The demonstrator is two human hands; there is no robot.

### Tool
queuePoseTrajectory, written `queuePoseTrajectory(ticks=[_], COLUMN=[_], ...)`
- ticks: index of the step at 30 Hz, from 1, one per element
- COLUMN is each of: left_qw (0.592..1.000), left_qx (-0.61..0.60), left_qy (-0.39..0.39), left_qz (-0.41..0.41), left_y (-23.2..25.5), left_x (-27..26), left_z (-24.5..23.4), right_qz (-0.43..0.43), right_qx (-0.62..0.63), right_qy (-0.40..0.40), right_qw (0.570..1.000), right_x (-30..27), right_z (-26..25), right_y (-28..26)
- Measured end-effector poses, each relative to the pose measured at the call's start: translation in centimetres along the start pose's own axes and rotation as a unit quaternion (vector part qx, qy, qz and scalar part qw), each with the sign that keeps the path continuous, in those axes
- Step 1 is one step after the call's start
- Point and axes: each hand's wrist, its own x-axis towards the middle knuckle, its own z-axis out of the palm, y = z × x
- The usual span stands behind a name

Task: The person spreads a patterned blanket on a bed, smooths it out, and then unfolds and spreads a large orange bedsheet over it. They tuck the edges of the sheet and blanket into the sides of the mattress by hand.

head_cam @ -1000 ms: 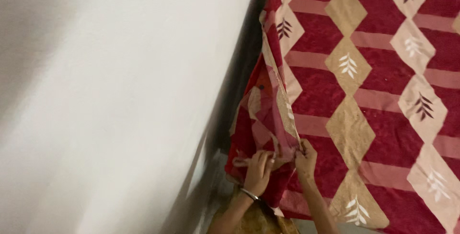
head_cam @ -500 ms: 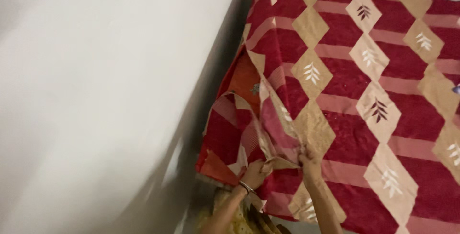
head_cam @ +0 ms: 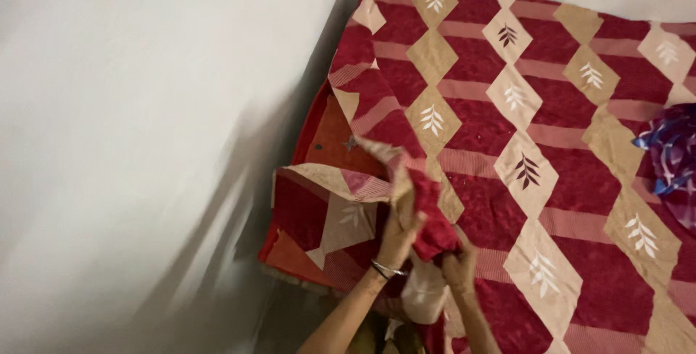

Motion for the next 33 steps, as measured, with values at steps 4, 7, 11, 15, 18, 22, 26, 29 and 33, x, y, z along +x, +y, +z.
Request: queuePoseTrajectory(ticks=[4,7,11,15,18,22,26,29,33], left_qw=[0.969,0.966,0.983,0.991,0.995,0.977,0.958,0.961,0.96], left_qx=[-0.001,0.123,0.016,-0.066,-0.039,-0.132,0.221,0.212,0.159], left_qy=[0.16,0.222,0.175,0.103,0.089,-0.008,-0.123,-0.149,-0.06], left_qz=[-0.188,0.052,-0.057,-0.047,-0.007,-0.167,0.136,0.091,0.223], left_y=[0.8,-2.1,-10.2,-13.6,-10.3,-3.1,-0.2,-0.9,-2.2], left_x=[3.6,9.3,18.5,23.3,23.7,20.1,16.0,16.0,18.2], left_z=[-3.7,-5.6,-6.9,-2.9,-2.7,-1.2,1.2,-0.8,-2.9], right_qz=[-0.115,-0.179,-0.103,-0.026,-0.135,0.04,-0.021,-0.104,-0.13], right_qx=[-0.06,-0.123,0.004,-0.016,-0.071,-0.07,-0.063,-0.086,-0.266], right_qy=[-0.054,-0.101,-0.196,-0.202,-0.027,0.023,-0.097,-0.171,-0.108], right_qw=[0.99,0.971,0.975,0.979,0.988,0.996,0.993,0.976,0.949], right_x=[0.9,1.5,2.2,5.2,9.3,14.6,19.7,22.3,22.5], right_z=[-1.8,-1.8,-2.7,-2.6,-1.6,-0.2,1.9,2.4,3.4], right_y=[-7.2,-9.2,-8.2,-7.0,-7.1,-8.7,-6.0,-4.0,-4.5])
